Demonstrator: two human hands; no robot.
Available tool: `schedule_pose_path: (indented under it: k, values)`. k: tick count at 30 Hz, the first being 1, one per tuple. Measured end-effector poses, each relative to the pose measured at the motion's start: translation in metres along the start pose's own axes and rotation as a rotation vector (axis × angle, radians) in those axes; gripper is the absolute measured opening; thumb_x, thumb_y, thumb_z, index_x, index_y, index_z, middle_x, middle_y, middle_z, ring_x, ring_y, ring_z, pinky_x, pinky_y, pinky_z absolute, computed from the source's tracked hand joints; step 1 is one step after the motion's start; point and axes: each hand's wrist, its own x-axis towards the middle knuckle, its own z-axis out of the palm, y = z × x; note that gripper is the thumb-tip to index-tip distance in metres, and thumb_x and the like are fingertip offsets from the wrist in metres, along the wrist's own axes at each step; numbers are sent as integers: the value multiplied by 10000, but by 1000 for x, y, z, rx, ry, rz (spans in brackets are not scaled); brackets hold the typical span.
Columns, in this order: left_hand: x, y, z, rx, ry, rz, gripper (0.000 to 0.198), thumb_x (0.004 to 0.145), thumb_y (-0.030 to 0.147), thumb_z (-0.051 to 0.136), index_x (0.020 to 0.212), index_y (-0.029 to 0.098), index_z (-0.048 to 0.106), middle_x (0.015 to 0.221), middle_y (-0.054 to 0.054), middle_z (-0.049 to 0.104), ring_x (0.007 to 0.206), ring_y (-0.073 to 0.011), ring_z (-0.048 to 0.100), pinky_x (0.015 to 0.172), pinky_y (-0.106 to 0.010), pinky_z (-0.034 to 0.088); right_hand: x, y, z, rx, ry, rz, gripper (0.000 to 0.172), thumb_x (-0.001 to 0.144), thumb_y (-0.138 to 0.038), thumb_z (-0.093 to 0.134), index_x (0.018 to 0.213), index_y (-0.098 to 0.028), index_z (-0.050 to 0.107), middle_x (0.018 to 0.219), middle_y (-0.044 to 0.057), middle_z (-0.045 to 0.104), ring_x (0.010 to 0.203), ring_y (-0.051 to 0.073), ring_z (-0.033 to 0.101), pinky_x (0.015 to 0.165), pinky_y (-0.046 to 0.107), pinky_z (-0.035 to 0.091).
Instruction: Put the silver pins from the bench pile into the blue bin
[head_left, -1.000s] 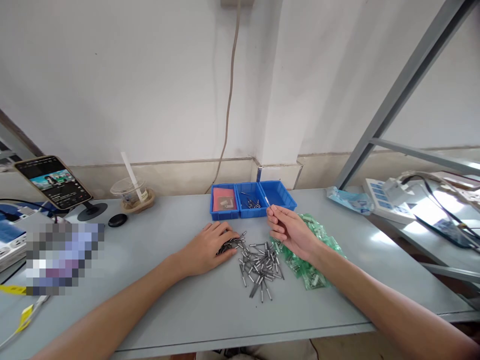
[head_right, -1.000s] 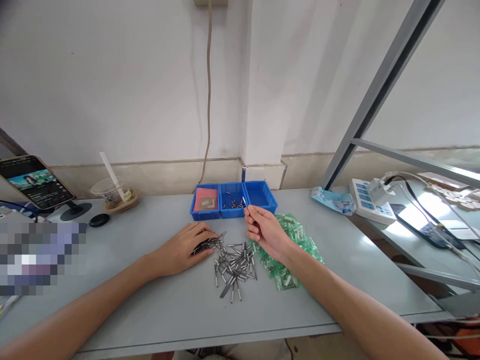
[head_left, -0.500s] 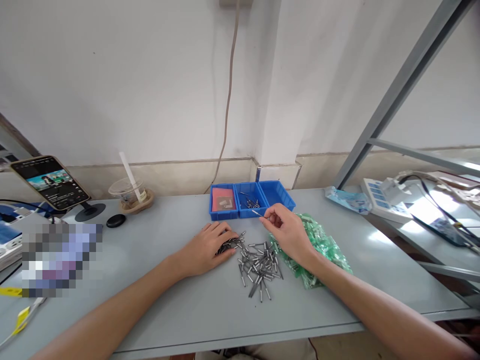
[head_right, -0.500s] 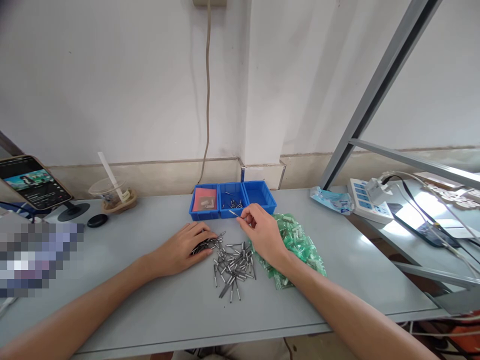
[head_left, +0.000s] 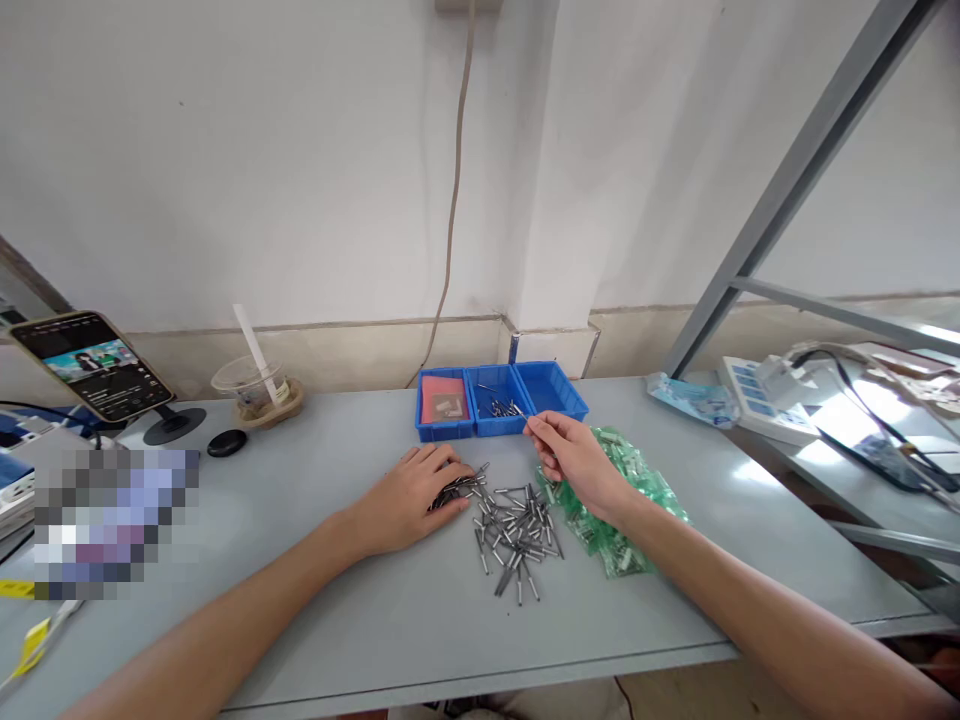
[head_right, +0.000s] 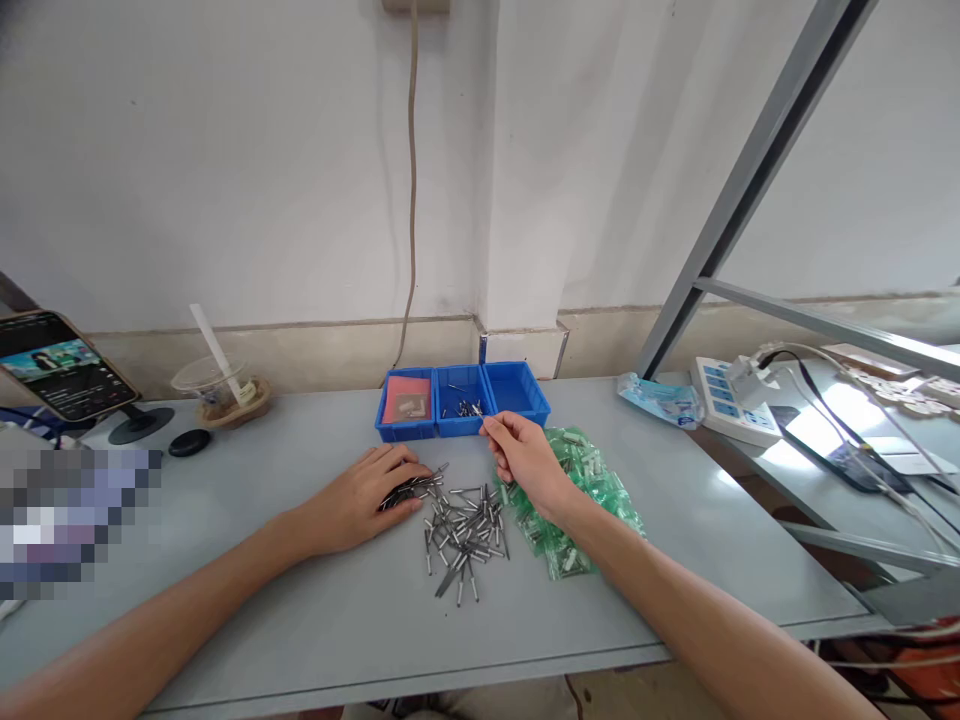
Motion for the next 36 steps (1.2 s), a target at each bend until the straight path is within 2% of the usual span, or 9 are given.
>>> schedule_pose_path:
  k: [11, 17, 21, 24, 27, 31, 34, 36]
  values:
    - [0, -1, 0, 8, -8, 0, 329, 1097, 375, 528, 1396, 251, 587, 1249, -91, 606, 1125, -261, 574, 1005, -435, 489, 3, -3, -2, 150, 40, 54, 356, 887, -546, 790, 890, -198, 714, 767, -19, 482, 590, 89, 388, 459, 213, 355]
    - [0, -1, 0, 14, -16, -9, 332, 1095, 372, 532, 1398, 247, 584, 1251, -87, 605, 1121, -258, 571, 1002, -435, 491, 2, -5, -4, 142, 35, 9, 371, 934, -578, 722, 1095, -245, 755, 880, 16, 597, 620, 105, 429, 472, 223, 380]
    - [0, -1, 0, 14, -7, -1, 328, 1093, 374, 534, 1391, 247, 591, 1242, -92, 608, 1118, -260, 576, 994, -433, 495, 3, -5, -5, 115, 17, -24, 342, 955, -563, 696, 1092, -252, 734, 876, 7, 590, 628, 109, 436, 493, 231, 377]
    - [0, -1, 0, 15, -3, 4, 329, 1093, 370, 536, 1395, 251, 588, 1236, -89, 609, 1115, -260, 577, 993, -432, 495, 2, -4, -4, -28, 7, -55, 320, 980, -549, 651, 1060, -244, 707, 856, 2, 596, 622, 116, 452, 513, 254, 383]
    - [0, 0, 0, 11, -5, 1, 332, 1094, 373, 537, 1399, 250, 583, 1238, -87, 607, 1112, -255, 576, 997, -432, 490, -1, -2, -2, -342, -39, -177, 249, 995, -490, 636, 1003, -248, 694, 835, 2, 622, 660, 145, 502, 589, 299, 425]
    - [0, 0, 0, 7, -7, -1, 319, 1091, 364, 540, 1385, 249, 587, 1232, -87, 605, 1107, -255, 573, 990, -429, 490, -8, 2, 5, -745, -178, -357, 143, 977, -397, 682, 1047, -273, 703, 942, 27, 698, 892, 225, 606, 789, 376, 465]
    - [0, 0, 0, 4, -3, 1, 293, 1091, 362, 534, 1354, 249, 600, 1218, -85, 608, 1092, -254, 575, 978, -425, 494, -11, 3, 7, -895, -276, -429, 138, 981, -406, 695, 1029, -277, 706, 1015, 38, 708, 1023, 265, 610, 919, 435, 426]
    - [0, 1, 0, 4, 0, 0, 288, 1091, 366, 535, 1346, 248, 602, 1216, -84, 609, 1086, -252, 576, 978, -425, 493, -11, 3, 6, -950, -314, -452, 136, 995, -408, 683, 1007, -273, 698, 1038, 37, 708, 1032, 269, 611, 926, 446, 400]
